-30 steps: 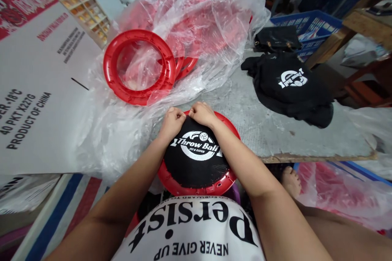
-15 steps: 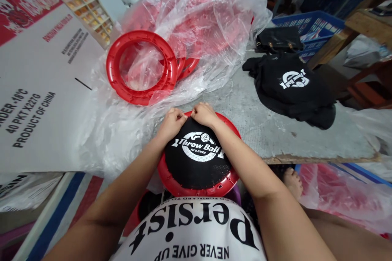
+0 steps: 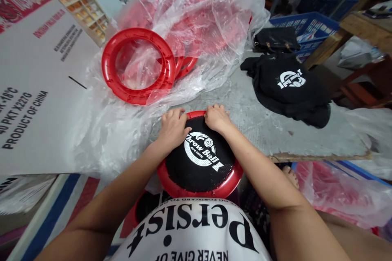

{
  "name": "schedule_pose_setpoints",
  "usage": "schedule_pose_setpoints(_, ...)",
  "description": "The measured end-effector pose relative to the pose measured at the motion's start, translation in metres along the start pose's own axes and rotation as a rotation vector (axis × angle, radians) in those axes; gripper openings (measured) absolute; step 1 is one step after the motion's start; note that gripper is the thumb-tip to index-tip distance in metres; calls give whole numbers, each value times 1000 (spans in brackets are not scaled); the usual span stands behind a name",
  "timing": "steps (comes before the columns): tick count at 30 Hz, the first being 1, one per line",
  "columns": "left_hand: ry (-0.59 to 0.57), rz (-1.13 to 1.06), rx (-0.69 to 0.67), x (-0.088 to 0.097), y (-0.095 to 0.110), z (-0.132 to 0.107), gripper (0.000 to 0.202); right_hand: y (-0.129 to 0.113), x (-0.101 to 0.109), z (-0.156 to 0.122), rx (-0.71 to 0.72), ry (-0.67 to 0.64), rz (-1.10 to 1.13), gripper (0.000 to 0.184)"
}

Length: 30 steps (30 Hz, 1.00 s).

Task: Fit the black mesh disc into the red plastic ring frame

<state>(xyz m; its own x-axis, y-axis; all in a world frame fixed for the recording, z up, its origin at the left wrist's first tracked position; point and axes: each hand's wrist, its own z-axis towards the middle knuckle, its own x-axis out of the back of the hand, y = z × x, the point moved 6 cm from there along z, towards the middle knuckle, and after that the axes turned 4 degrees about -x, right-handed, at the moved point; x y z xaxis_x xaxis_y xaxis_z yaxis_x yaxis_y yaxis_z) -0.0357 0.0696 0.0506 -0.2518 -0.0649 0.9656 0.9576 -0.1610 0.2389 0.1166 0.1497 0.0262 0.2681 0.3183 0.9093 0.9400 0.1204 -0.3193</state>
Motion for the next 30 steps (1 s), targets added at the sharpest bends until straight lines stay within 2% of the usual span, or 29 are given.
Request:
schedule_pose_setpoints(3,5,-119,55,-5,-10,12,16,0,2,1,29,15,-12,25)
schedule_pose_setpoints(6,9,-208,116,-11,-18,24,9,-8,5,7,156,63,37,25)
schedule_pose_setpoints(9,-26,-237,140,-17,-18,33,4,-17,0,15,249,5,109,16)
schedule_pose_setpoints(12,-36,-251,161,-20,-16,37,7,-18,-7,20,231,-44,130,10)
schedule_pose_setpoints(21,29,-415,236,-28,-28,39,12,-10,-15,21,236,24,257,11)
schedule_pose_setpoints(30,51,-405,274,-28,-26,39,14,-11,-12,18,213,27,252,12)
